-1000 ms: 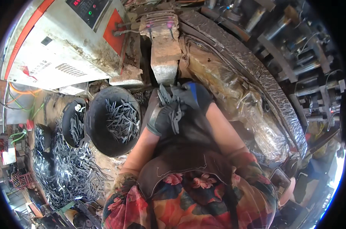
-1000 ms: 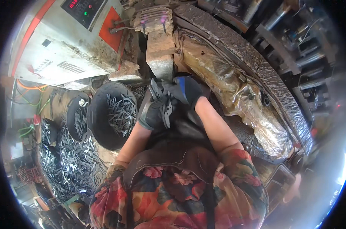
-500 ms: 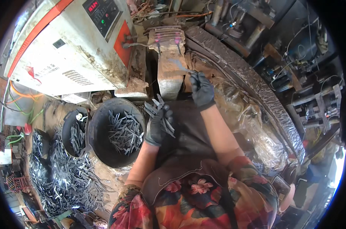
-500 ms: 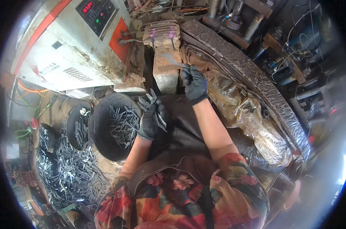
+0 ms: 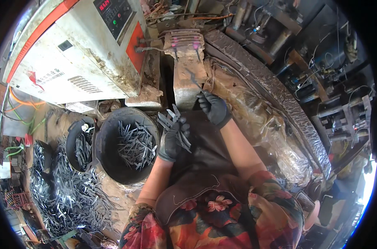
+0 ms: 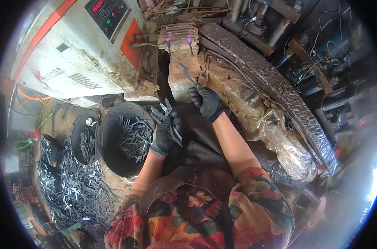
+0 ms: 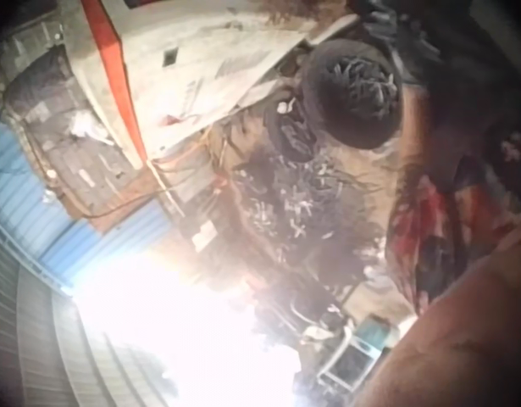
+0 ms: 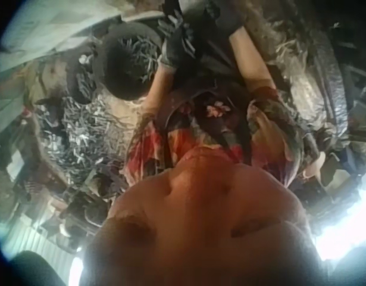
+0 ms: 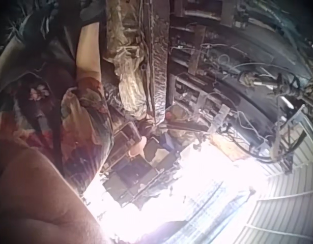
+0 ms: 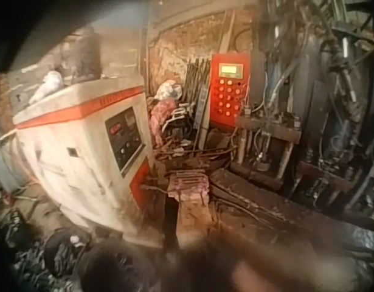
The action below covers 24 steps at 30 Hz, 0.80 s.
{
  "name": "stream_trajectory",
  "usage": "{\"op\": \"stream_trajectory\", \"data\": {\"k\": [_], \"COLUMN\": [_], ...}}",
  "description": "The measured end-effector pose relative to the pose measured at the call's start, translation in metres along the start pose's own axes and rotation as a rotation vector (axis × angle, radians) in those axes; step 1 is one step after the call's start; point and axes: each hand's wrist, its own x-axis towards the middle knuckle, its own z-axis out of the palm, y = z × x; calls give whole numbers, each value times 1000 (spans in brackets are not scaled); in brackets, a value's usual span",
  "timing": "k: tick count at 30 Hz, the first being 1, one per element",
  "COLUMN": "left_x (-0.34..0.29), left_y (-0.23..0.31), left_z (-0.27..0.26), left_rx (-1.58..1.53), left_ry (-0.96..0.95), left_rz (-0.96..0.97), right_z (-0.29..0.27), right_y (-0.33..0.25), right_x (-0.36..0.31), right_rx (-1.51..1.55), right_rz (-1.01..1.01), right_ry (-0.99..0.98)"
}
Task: The person repeatedly takes heated metal pieces from a heating unit and places them into an industrial press machine by hand.
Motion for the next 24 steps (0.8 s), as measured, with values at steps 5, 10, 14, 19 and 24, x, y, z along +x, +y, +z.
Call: {"op": "stream_trajectory", "data": {"k": [5, 10, 14, 19, 24], "left_x": [-2, 1, -2, -1, -6], "left_y": [-2, 0, 2, 1, 2], "left_z": [7, 0, -1, 1, 15], "left_rx": [23, -3, 12, -9, -42], "left_ry": [12, -42, -16, 25, -34], "left_rz": [16, -36, -38, -22, -96], "right_z": [10, 50, 63, 71, 82], "right_y": [-1, -13, -17, -23, -45], "right_x": [25, 44, 43, 47, 84], "right_rx": [335, 277, 268, 150, 97], "right_rz": [-106, -160, -153, -159, -123], "right_ry": [-164, -16, -59, -41, 35]}}
